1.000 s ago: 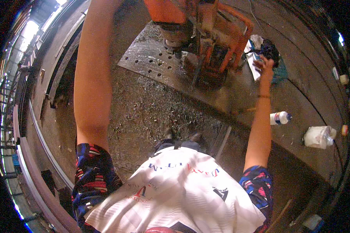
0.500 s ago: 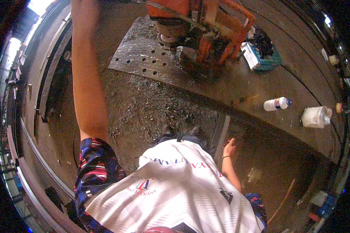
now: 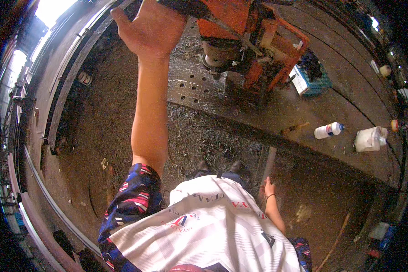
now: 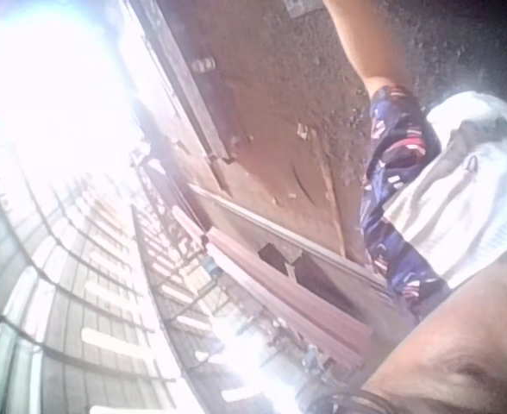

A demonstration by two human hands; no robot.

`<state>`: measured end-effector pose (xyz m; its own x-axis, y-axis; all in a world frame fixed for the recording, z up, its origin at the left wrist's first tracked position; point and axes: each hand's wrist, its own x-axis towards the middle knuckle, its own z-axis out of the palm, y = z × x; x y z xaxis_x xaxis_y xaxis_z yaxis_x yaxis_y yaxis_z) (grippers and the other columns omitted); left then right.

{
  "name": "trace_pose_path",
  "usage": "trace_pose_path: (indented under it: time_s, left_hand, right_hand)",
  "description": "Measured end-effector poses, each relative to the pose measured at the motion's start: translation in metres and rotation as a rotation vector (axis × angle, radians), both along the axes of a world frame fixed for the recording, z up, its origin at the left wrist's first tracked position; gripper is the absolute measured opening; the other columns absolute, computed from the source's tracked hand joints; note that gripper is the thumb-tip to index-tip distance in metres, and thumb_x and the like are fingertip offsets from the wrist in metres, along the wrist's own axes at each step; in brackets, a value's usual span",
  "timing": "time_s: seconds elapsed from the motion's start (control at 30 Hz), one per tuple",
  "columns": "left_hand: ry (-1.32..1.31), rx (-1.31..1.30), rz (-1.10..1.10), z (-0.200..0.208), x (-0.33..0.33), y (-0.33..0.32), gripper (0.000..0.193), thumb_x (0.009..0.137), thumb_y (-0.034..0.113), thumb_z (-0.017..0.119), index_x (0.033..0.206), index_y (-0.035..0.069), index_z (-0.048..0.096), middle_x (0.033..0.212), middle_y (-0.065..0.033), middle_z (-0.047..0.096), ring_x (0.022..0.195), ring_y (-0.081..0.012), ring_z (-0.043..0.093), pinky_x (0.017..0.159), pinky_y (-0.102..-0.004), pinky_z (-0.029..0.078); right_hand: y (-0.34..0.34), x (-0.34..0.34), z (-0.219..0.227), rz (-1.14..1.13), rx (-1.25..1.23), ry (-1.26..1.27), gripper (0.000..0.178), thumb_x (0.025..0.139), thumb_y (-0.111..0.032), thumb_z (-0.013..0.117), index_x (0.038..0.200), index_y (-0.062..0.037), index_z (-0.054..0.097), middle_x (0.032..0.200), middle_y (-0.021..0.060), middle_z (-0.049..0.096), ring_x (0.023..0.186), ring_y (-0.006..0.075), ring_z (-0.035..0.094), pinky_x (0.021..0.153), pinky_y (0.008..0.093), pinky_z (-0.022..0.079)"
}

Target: The person operates a drill press to create holes in a metal plate. They repeatedly apply liquid from a bottle to the drilling area, likely as a coolant or lubricant, and use a brush to clear away metal shavings.

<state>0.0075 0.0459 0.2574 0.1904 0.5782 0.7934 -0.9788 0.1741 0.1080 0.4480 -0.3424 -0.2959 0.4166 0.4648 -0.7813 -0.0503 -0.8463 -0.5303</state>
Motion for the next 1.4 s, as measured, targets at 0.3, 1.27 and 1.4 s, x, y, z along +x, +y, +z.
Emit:
trace_pose_path:
  time_s: [0.3, 1.27, 1.4]
  left_hand:
    - [0.261, 0.118, 0.332, -0.010, -0.017, 0.014, 0.085, 0.094, 0.065, 0.038, 0.144, -0.003, 0.030, 0.133, -0.0146, 0.047, 0.122, -0.0274, 0.045, 0.106, -0.0415, 0.033]
    - [0.691, 0.535, 1.690, -0.020, 0.356, -0.047, 0.088, 0.068, 0.057, 0.067, 0.130, -0.002, 0.048, 0.126, -0.0191, 0.055, 0.122, -0.0326, 0.048, 0.105, -0.0491, 0.034]
    - [0.960, 0.856, 1.321, -0.139, 0.429, -0.059, 0.099, 0.060, 0.054, 0.077, 0.134, -0.002, 0.044, 0.130, -0.0207, 0.052, 0.126, -0.0350, 0.046, 0.111, -0.0492, 0.027]
  right_hand:
    - [0.022, -0.031, 0.025, -0.020, 0.064, 0.028, 0.052, 0.090, -0.060, 0.053, 0.107, -0.0110, 0.057, 0.073, 0.0076, 0.066, 0.051, 0.0150, 0.060, 0.045, 0.0306, 0.047]
    - [-0.029, 0.054, 0.040, -0.134, -0.054, 0.000, 0.041, 0.094, -0.046, 0.055, 0.113, -0.0091, 0.056, 0.074, 0.0047, 0.066, 0.054, 0.0137, 0.061, 0.044, 0.0292, 0.048]
    - [-0.010, 0.064, 0.058, -0.156, -0.010, -0.069, 0.039, 0.096, -0.043, 0.053, 0.111, -0.0073, 0.057, 0.074, 0.0052, 0.067, 0.054, 0.0137, 0.062, 0.040, 0.0268, 0.045]
